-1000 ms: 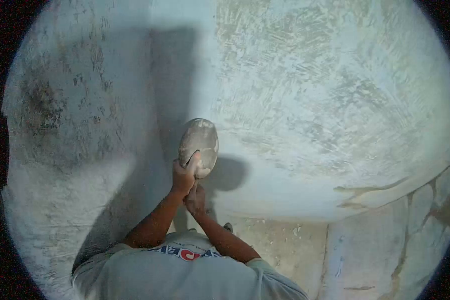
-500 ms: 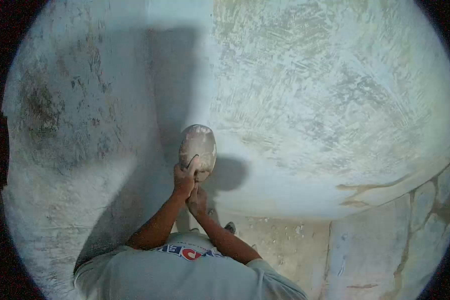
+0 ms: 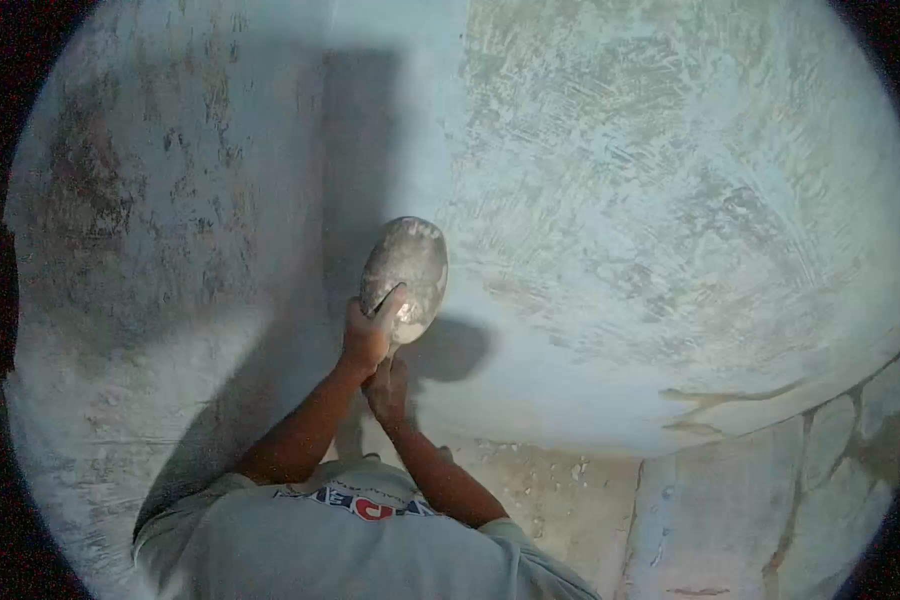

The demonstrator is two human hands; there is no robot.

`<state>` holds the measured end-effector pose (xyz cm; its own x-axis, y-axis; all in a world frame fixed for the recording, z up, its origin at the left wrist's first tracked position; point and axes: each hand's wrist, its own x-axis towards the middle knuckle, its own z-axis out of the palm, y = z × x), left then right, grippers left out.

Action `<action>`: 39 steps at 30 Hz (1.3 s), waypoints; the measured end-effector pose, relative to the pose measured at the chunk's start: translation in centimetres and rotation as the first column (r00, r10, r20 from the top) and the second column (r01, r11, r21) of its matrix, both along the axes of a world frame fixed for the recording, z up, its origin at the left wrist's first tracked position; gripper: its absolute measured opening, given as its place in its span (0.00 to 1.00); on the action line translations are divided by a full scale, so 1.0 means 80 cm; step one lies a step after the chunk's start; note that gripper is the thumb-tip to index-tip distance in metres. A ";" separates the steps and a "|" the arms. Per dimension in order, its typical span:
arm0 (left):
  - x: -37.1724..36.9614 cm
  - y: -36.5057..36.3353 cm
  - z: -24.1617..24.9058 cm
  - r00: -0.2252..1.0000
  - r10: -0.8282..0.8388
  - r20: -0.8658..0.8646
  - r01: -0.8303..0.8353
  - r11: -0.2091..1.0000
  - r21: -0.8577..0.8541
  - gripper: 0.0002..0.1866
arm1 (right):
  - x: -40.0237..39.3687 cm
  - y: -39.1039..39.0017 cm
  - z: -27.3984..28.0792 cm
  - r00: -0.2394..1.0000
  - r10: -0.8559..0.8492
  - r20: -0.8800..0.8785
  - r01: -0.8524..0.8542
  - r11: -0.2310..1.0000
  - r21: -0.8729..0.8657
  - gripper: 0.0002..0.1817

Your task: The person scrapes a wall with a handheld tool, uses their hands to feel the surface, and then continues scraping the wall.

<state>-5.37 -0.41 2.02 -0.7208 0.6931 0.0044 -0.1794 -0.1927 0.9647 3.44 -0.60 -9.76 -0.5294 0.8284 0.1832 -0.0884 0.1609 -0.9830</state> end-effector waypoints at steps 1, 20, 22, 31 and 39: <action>0.005 -0.009 0.020 0.999 0.018 0.029 -0.017 0.999 -0.035 0.35 | 0.003 -0.003 0.021 0.999 0.035 -0.001 -0.035 0.988 -0.147 0.28; 0.007 0.003 0.018 0.998 0.046 -0.047 -0.042 0.996 0.083 0.24 | 0.006 0.000 0.033 0.991 0.057 -0.117 -0.085 0.963 -0.255 0.32; 0.005 0.011 -0.006 0.996 0.093 -0.011 -0.092 0.994 0.054 0.24 | 0.007 0.007 0.024 0.995 0.088 -0.050 -0.099 0.955 -0.280 0.31; 0.012 -0.011 0.006 0.999 -0.040 0.025 0.042 0.993 -0.111 0.33 | 0.014 -0.001 0.057 0.991 0.137 0.008 -0.128 0.946 -0.299 0.28; 0.009 -0.002 -0.045 0.996 -0.086 -0.032 0.088 0.994 0.064 0.36 | 0.016 -0.010 -0.013 0.994 -0.016 0.106 0.048 0.950 -0.308 0.30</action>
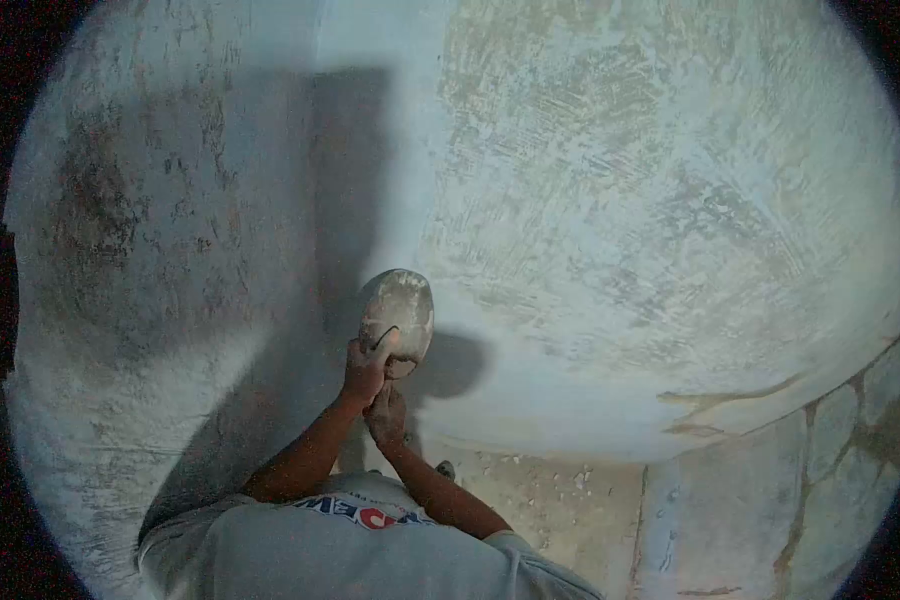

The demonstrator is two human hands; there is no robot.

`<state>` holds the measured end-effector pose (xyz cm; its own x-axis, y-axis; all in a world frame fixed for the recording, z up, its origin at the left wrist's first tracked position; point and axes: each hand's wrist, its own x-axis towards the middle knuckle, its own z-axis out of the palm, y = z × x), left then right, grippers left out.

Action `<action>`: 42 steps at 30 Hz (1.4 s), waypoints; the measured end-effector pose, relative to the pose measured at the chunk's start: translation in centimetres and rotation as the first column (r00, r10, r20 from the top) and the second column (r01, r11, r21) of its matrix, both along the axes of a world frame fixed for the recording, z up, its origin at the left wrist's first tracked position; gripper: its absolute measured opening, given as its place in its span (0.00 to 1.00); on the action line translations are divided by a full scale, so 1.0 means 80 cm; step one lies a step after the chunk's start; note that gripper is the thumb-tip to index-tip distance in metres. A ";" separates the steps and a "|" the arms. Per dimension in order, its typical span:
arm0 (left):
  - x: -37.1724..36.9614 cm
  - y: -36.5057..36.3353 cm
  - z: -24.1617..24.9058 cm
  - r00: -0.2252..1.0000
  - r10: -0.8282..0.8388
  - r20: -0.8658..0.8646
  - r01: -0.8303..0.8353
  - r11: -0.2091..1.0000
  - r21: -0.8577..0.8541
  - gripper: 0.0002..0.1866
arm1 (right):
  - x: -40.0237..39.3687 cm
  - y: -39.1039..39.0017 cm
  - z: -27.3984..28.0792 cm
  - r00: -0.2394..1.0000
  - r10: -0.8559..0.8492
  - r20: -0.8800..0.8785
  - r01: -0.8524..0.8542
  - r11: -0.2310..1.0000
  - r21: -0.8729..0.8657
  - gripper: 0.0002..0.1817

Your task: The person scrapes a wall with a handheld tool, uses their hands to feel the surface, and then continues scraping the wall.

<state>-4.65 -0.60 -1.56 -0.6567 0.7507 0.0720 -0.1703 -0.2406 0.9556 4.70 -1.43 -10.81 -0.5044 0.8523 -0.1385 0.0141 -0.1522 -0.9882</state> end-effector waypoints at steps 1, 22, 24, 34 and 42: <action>0.003 -0.002 0.012 0.998 0.046 -0.053 -0.048 0.998 -0.050 0.37 | -0.003 -0.003 0.015 0.999 -0.038 -0.032 0.037 0.999 -0.028 0.31; 0.020 -0.024 0.024 0.984 -0.037 0.176 0.076 0.972 -0.221 0.38 | 0.013 -0.015 -0.050 0.998 -0.062 -0.001 0.062 0.989 0.135 0.33; 0.021 -0.007 -0.024 0.999 0.034 0.024 -0.031 0.993 -0.116 0.28 | 0.016 -0.009 -0.090 0.994 -0.094 0.059 0.072 0.951 0.300 0.33; 0.026 -0.007 0.055 0.998 0.060 0.020 -0.058 0.994 -0.092 0.25 | 0.012 0.008 0.046 1.000 0.026 0.002 -0.026 0.984 0.178 0.31; 0.026 -0.008 0.014 0.991 -0.058 0.122 0.057 0.998 0.006 0.30 | 0.016 0.000 0.015 0.999 -0.047 0.018 0.041 0.969 0.243 0.34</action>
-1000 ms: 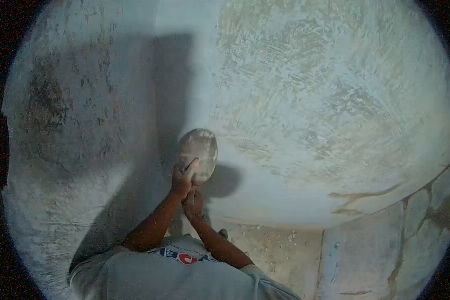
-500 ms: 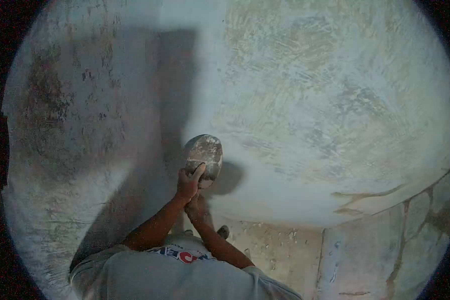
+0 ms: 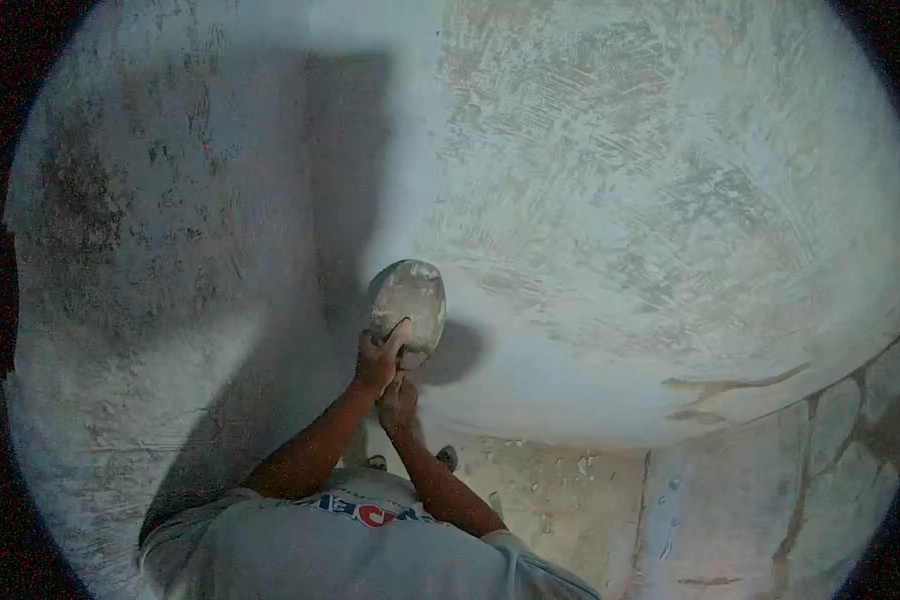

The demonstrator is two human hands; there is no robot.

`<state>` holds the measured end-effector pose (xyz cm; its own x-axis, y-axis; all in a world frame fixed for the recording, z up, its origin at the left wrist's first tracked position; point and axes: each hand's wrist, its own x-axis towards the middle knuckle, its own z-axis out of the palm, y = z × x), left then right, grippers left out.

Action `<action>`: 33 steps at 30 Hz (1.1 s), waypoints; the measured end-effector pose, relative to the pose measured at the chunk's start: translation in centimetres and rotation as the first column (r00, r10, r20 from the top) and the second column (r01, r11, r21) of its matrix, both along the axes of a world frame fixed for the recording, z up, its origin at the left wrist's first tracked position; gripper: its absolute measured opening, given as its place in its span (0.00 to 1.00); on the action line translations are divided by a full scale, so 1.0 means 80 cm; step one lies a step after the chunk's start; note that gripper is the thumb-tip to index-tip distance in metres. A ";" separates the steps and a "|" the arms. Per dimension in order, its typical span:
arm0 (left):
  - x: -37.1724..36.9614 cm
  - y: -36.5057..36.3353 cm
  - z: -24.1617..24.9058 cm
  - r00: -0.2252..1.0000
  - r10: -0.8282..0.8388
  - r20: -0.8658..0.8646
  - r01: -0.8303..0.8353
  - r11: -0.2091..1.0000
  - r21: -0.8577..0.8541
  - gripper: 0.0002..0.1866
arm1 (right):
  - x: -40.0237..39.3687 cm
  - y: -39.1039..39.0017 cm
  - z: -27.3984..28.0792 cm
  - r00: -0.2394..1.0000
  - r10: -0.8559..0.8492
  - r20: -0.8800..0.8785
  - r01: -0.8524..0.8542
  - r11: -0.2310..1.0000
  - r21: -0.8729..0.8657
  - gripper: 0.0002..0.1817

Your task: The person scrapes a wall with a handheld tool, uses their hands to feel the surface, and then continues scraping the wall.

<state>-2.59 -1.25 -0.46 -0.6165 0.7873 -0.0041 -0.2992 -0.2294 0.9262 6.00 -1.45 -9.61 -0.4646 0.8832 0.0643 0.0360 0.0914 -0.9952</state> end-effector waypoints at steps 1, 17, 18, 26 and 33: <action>-0.006 0.010 -0.004 1.000 0.009 -0.014 -0.010 0.998 -0.056 0.30 | -0.001 0.000 0.011 1.000 -0.008 -0.026 0.009 0.999 0.042 0.35; -0.011 0.022 -0.043 0.991 -0.004 -0.130 -0.024 0.975 -0.219 0.25 | 0.002 0.010 -0.029 0.999 -0.013 -0.036 0.012 1.000 -0.021 0.31; -0.009 0.024 -0.039 0.992 0.009 -0.124 -0.028 0.988 -0.152 0.24 | 0.002 0.009 -0.018 0.999 -0.027 -0.018 0.026 0.997 -0.075 0.31; 0.001 0.017 0.050 0.990 0.067 -0.120 -0.065 0.998 0.022 0.18 | -0.004 0.027 0.016 0.998 -0.028 0.064 0.016 0.982 0.186 0.32; -0.012 0.029 0.041 0.999 -0.047 -0.003 0.047 0.987 0.153 0.26 | 0.001 0.042 0.027 0.998 0.014 0.068 -0.019 0.997 0.071 0.30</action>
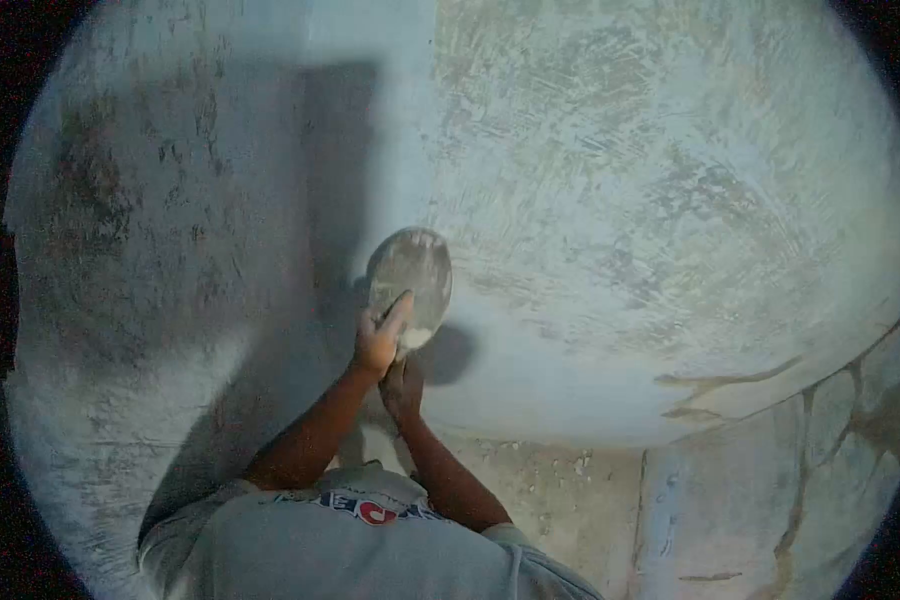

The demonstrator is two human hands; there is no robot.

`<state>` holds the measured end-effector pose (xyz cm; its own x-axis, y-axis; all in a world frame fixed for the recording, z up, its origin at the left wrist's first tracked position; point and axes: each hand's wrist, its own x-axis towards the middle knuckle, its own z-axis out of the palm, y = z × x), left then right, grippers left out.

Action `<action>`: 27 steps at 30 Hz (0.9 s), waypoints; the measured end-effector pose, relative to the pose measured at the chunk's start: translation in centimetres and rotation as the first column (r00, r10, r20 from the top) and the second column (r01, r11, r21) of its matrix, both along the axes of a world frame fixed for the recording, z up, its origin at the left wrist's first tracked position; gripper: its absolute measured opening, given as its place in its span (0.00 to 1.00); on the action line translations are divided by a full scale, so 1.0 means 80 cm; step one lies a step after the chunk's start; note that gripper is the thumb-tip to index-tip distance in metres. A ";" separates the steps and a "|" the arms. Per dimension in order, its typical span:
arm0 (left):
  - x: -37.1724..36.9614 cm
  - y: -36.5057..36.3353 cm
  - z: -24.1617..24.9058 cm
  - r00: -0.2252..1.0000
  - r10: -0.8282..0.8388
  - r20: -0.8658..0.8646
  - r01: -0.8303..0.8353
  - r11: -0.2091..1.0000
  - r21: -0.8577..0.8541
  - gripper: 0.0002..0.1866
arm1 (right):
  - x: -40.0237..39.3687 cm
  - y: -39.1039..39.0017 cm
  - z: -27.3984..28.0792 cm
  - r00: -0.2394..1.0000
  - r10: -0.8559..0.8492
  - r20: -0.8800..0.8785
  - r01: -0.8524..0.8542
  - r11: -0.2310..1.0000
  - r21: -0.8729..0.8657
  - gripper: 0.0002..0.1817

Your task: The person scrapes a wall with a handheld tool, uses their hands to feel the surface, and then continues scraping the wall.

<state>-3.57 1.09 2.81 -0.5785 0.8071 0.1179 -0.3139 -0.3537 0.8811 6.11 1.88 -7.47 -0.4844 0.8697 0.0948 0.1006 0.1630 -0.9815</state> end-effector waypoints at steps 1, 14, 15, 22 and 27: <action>0.001 0.001 0.025 0.998 0.067 0.015 -0.064 0.985 -0.163 0.29 | 0.003 0.008 0.028 0.995 0.082 0.064 -0.083 0.997 0.008 0.31; -0.001 -0.016 0.004 0.990 0.093 0.108 -0.081 0.990 -0.111 0.23 | -0.014 -0.004 0.011 0.990 0.061 0.127 -0.053 0.997 -0.059 0.32; 0.000 -0.017 0.007 0.986 0.128 0.110 -0.109 0.979 -0.171 0.24 | -0.013 0.015 -0.029 0.992 0.125 0.021 -0.121 0.985 -0.126 0.30; -0.004 -0.024 -0.097 0.997 0.070 0.044 -0.058 0.971 -0.233 0.31 | 0.000 -0.032 -0.132 0.986 0.052 0.156 -0.056 0.998 0.026 0.30; -0.023 0.000 -0.118 0.992 0.104 -0.073 -0.119 0.957 -0.264 0.38 | -0.002 -0.018 -0.083 0.971 0.139 0.196 -0.130 0.990 -0.057 0.23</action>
